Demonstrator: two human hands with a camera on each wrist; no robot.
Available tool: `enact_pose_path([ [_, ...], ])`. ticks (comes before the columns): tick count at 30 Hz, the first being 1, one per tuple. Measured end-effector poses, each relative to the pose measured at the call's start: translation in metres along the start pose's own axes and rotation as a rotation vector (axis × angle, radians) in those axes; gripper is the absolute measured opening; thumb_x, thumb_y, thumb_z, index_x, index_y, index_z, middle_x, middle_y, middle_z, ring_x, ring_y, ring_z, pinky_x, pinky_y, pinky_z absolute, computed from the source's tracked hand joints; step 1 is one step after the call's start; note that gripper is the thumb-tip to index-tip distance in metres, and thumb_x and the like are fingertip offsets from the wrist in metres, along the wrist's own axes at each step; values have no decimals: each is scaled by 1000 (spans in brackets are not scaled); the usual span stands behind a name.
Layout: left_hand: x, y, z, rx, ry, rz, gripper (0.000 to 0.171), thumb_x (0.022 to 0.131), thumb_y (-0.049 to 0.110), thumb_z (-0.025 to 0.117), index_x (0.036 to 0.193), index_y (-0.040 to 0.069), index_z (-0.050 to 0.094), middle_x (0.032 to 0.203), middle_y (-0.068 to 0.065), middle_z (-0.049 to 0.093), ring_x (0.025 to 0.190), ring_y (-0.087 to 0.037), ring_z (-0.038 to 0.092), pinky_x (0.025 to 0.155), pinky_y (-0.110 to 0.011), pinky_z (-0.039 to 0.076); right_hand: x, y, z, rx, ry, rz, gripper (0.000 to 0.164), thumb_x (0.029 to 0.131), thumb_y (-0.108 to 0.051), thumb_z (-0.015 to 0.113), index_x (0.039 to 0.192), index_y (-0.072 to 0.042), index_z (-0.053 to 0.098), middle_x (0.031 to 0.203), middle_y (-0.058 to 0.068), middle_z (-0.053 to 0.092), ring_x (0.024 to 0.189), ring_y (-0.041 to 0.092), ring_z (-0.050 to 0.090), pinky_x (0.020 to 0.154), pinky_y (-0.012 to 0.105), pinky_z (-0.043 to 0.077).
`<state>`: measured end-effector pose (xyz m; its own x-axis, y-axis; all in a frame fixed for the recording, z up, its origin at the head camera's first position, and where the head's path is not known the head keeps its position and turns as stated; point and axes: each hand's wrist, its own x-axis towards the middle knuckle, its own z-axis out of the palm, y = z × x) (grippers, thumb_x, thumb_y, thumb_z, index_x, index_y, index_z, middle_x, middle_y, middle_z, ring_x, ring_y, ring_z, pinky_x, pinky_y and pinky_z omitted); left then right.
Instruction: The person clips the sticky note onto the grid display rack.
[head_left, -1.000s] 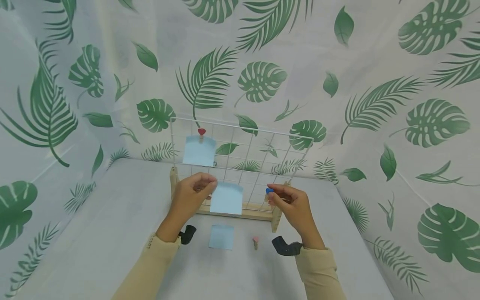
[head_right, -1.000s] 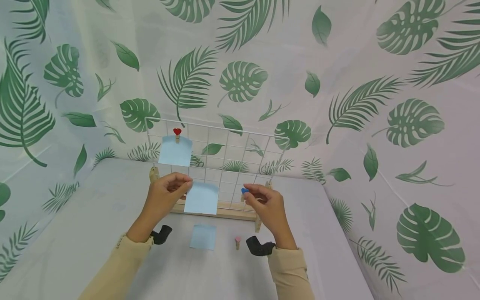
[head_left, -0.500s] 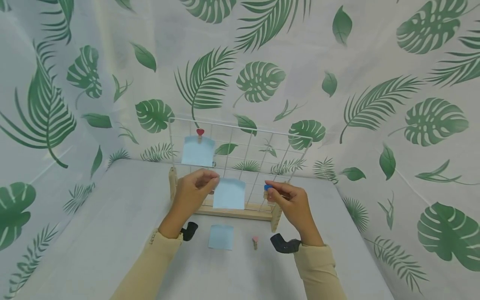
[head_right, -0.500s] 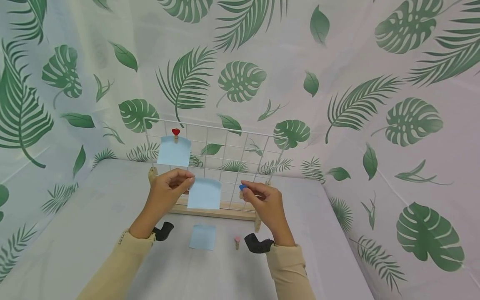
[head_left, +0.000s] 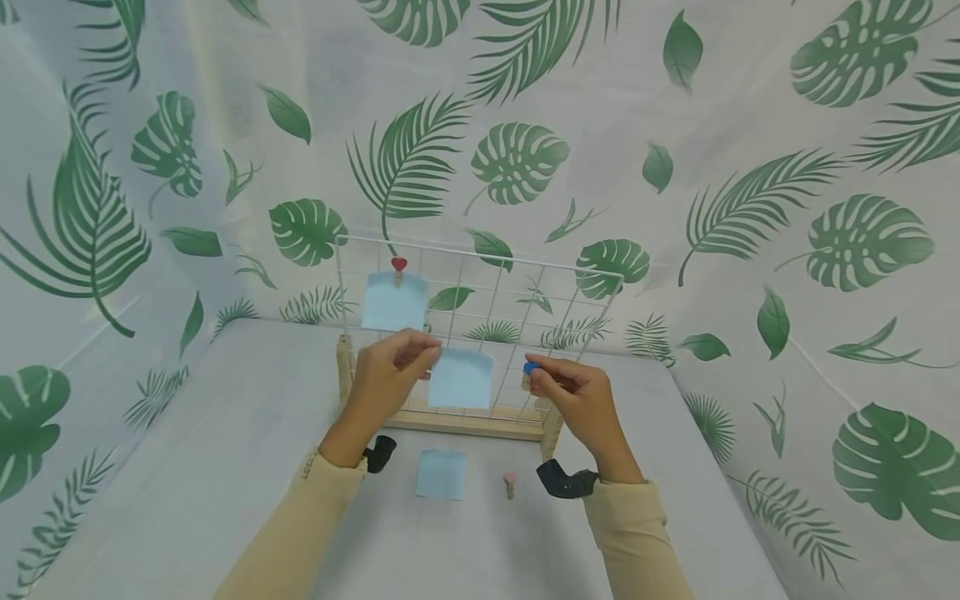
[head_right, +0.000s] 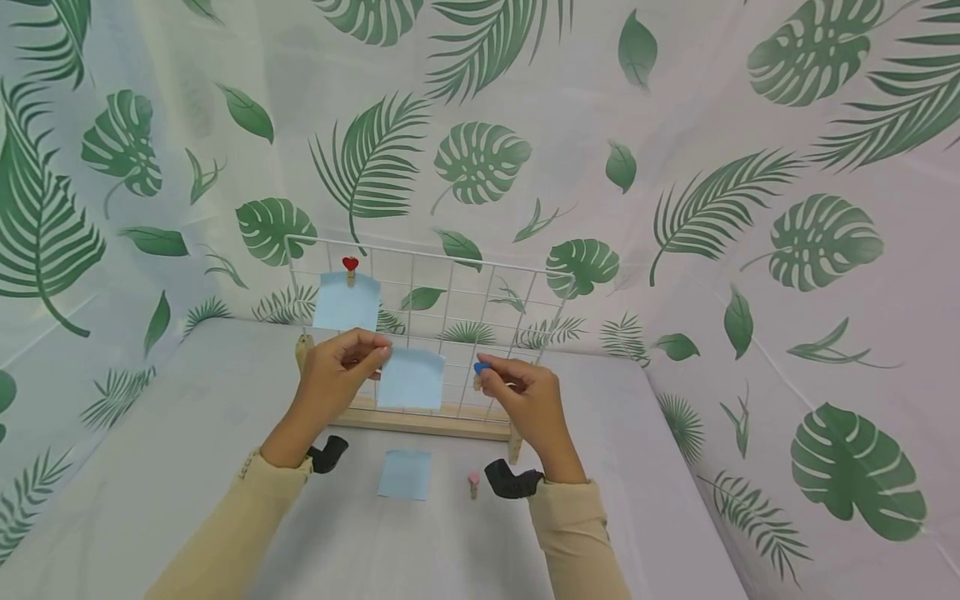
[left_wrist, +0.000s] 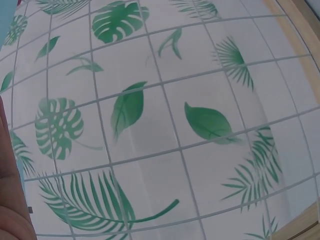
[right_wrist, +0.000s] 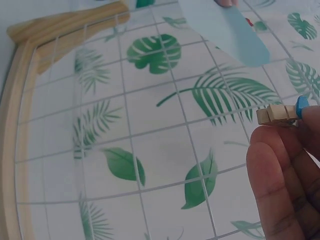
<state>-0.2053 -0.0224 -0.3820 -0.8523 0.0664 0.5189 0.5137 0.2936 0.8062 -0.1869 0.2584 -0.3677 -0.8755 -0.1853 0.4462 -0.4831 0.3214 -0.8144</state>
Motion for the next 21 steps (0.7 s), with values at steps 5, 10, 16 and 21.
enact_pose_path([
  [5, 6, 5, -2, -8, -5, 31, 9, 103, 8, 75, 109, 2, 77, 95, -10, 80, 76, -21, 77, 74, -26, 64, 5, -3, -1, -30, -1, -4, 21, 101, 5, 69, 120, 15, 74, 98, 27, 78, 84, 0, 74, 79, 17, 61],
  [10, 12, 8, -4, -18, -9, 38, 9, 103, 9, 75, 109, 2, 77, 95, -9, 80, 77, -20, 76, 75, -25, 63, 9, -6, -2, -53, 5, -17, 19, 101, 4, 71, 118, 12, 75, 98, 25, 79, 84, 2, 73, 80, 16, 60],
  [16, 17, 11, -6, -21, -15, 30, 10, 104, 10, 74, 110, 2, 77, 95, -8, 80, 78, -20, 76, 75, -24, 63, 14, -8, -1, -62, 17, -32, 16, 99, 5, 73, 114, 12, 74, 100, 24, 77, 85, 2, 73, 81, 16, 60],
  [21, 20, 14, -7, -10, -20, 27, 11, 105, 11, 74, 111, 2, 77, 96, -9, 80, 79, -21, 77, 76, -24, 63, 19, -9, -1, -56, 24, -35, 13, 99, 6, 73, 111, 11, 74, 101, 25, 77, 85, 0, 72, 80, 16, 60],
])
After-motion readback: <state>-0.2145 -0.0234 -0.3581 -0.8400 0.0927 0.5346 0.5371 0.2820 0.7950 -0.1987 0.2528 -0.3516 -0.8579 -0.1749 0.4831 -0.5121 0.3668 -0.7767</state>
